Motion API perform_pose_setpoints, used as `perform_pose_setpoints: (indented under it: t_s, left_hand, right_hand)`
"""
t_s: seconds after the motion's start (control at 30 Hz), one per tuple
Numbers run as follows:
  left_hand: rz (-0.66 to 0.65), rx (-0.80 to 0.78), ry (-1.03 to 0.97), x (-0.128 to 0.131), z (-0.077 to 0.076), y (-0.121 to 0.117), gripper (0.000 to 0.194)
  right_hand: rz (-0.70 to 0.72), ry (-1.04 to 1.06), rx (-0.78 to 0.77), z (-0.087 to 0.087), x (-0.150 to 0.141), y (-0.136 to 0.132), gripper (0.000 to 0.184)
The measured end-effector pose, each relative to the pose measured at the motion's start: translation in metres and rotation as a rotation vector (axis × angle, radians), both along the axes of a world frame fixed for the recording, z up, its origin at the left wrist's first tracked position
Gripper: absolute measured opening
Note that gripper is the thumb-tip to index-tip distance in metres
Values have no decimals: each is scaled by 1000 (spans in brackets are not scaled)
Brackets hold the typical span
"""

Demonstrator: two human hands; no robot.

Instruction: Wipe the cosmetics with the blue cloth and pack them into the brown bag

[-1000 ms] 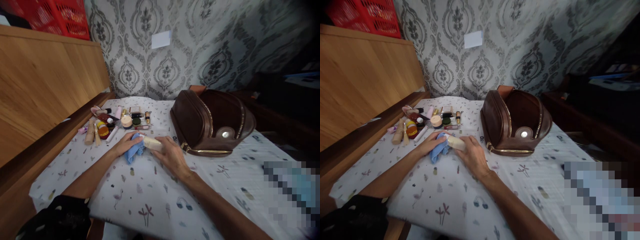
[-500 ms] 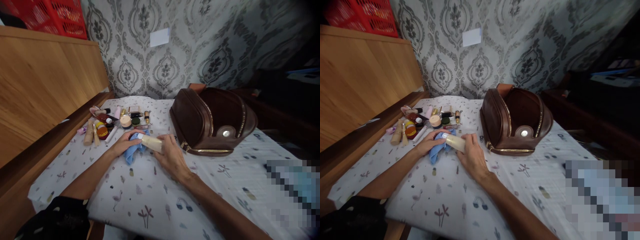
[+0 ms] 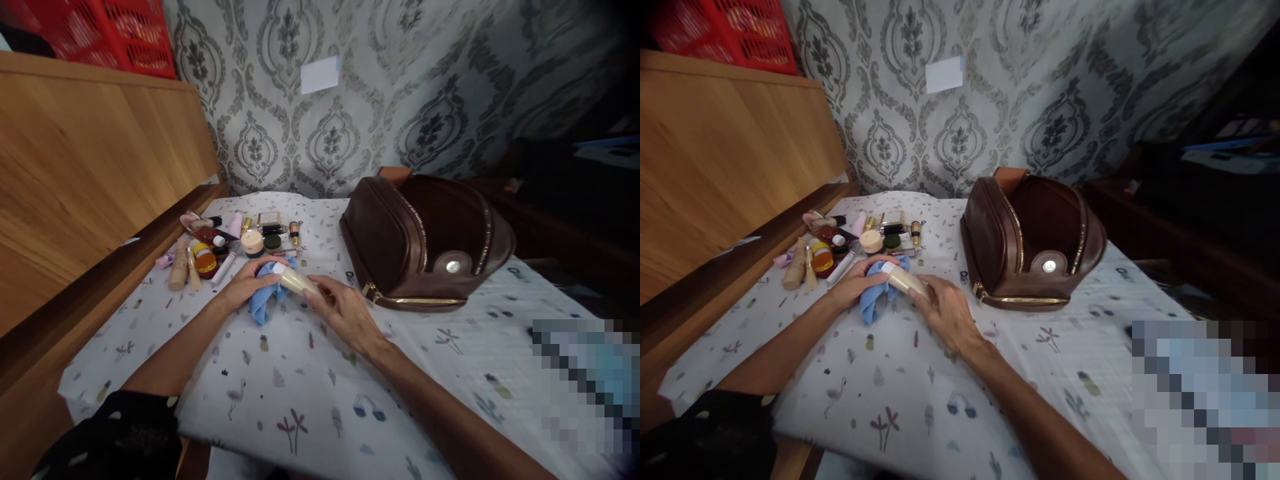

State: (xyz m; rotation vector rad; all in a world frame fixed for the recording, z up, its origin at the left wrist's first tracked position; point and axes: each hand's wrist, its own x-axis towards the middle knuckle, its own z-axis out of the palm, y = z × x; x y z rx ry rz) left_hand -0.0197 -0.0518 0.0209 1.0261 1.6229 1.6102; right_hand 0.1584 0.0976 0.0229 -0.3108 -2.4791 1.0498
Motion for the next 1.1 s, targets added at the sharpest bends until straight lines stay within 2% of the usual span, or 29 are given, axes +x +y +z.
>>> perform_pose_setpoints:
  t_s: [0.2,0.27,0.37,0.53,0.6,0.67,0.73,0.8,0.87,0.97,1.03,1.1]
  left_hand:
    - [-3,-8,-46,0,-2,1,45]
    - [11,4,-57,1,-3,2,46]
    - [13,25,-67,3,-3,3,47]
    - [26,87,-27,7,-2,2,49]
    - [43,88,-10,9,0,3,42]
    - [78,68,20,12,2,4,36]
    - [146,51,73,14,3,6,35]
    - [237,35,154,15,2,9,35]
    - [337,11,228,15,0,10,34]
    - [446,-27,292,11,-4,11,31]
    - [477,-30,313,9,-7,10,30]
    - [492,-22,325,8,-9,10,29]
  right_hand:
    - [28,-2,-61,0,0,-2,46]
    - [42,5,-127,2,-1,-2,47]
    - [84,-44,-391,2,-3,-4,51]
    - [204,-209,-1045,0,-5,-7,45]
    - [234,-277,-1198,1,-6,-7,43]
    - [251,-294,-1258,1,-6,-7,42]
    - [275,-268,-1239,0,-6,-9,40]
    - [265,-226,-1129,-3,-7,-10,39]
    - [188,-183,-919,-8,-8,-11,47]
    - [67,-79,-480,-14,-7,-13,64]
    - [44,-20,-237,-14,-5,-15,62]
    - [64,-13,-81,-12,-3,-18,57]
